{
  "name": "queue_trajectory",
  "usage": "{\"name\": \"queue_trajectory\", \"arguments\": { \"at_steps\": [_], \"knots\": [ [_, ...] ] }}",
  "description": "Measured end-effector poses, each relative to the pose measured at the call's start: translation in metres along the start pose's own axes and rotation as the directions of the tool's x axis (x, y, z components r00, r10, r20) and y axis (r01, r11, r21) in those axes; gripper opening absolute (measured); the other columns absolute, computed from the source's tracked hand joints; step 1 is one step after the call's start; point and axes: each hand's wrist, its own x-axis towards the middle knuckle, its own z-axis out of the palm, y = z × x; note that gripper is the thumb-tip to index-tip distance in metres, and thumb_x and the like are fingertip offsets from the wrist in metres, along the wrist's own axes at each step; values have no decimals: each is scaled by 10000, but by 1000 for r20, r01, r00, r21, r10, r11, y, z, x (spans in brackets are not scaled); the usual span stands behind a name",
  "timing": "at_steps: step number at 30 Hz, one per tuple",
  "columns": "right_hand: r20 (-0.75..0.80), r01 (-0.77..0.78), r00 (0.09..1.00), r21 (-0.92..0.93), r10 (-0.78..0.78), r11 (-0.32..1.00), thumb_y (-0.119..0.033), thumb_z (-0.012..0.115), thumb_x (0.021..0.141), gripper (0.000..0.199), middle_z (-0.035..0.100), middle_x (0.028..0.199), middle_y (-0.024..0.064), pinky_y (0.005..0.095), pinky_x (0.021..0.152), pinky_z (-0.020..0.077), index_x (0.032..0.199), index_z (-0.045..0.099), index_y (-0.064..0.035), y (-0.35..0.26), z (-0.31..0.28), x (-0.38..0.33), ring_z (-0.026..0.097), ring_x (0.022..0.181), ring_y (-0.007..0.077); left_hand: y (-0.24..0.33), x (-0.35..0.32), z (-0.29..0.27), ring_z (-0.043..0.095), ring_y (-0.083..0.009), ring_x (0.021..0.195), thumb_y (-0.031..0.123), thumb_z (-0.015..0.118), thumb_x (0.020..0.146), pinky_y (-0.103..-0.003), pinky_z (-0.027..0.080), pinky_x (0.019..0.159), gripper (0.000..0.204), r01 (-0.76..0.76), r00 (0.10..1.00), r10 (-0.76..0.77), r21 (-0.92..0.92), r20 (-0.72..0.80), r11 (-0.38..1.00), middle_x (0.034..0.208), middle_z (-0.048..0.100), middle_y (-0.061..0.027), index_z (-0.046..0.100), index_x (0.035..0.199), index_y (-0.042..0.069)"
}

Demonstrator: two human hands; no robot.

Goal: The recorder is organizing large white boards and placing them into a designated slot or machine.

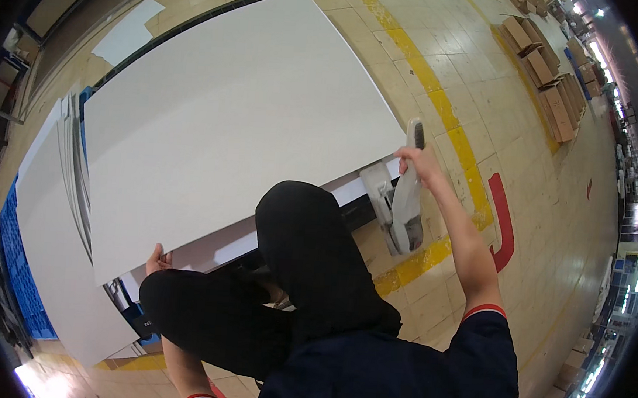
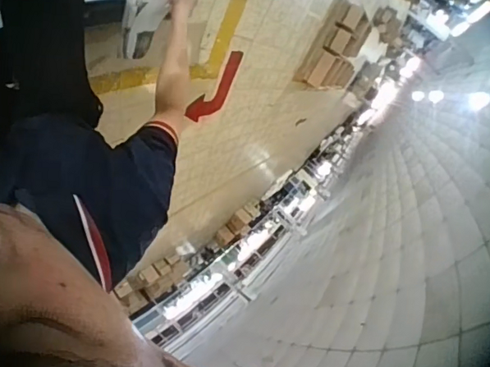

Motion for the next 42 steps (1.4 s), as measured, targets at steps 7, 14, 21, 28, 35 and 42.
{"name": "queue_trajectory", "arguments": {
  "at_steps": [7, 14, 21, 28, 35, 42],
  "knots": [
    [-63, 140, 988, -45, -143, 989, -120, 597, 698, 141, 499, 513, 41, 268, 439, 402, 608, 530, -36, -24, -28, 76, 484, 426, 141, -29, 48, -67, 551, -98, 563, 161, 671, 777, -202, 512, 552, 161, 14, 998, -7, 97, -70, 995, 736, 591, -15, 546, 810, 65],
    [-30, 66, 997, 12, -66, 998, -121, 576, 717, 132, 458, 512, 33, 278, 468, 396, 637, 500, -49, -24, -53, 116, 468, 448, 141, -39, 52, -69, 528, -66, 513, 199, 644, 805, -172, 492, 501, 173, 2, 999, 3, 110, -47, 994, 692, 576, -3, 539, 734, 80],
    [-34, 67, 997, 8, -67, 998, -100, 594, 680, 132, 493, 509, 62, 284, 419, 397, 639, 538, 13, -33, -44, 124, 487, 413, 150, -43, 51, -78, 567, -57, 650, 188, 595, 841, -183, 488, 525, 106, -95, 994, 91, 71, 58, 993, 745, 604, 17, 566, 832, 86],
    [-24, -57, 998, -112, 54, 992, -111, 581, 684, 129, 478, 498, 51, 283, 414, 386, 622, 527, -12, -39, -28, 138, 464, 406, 143, -48, 52, -77, 585, -62, 686, 165, 568, 856, -190, 476, 521, 73, -139, 987, 132, 80, 90, 987, 790, 617, 19, 570, 877, 95],
    [18, -174, 984, -177, 180, 969, -110, 572, 686, 125, 450, 482, 47, 272, 416, 382, 606, 518, -32, -27, -17, 149, 452, 403, 140, -46, 46, -78, 603, -92, 776, 148, 552, 864, -196, 490, 575, 136, -163, 983, 151, 116, 102, 980, 867, 629, -12, 568, 972, 67],
    [159, -226, 951, -223, 265, 948, -156, 580, 686, 147, 462, 493, 58, 310, 446, 403, 674, 577, -9, -3, -5, 181, 445, 400, 162, -44, 51, -92, 603, -121, 807, 148, 560, 859, -188, 487, 615, 188, -233, 967, 225, 60, 120, 971, 909, 629, -29, 560, 1022, 52]
  ]
}}
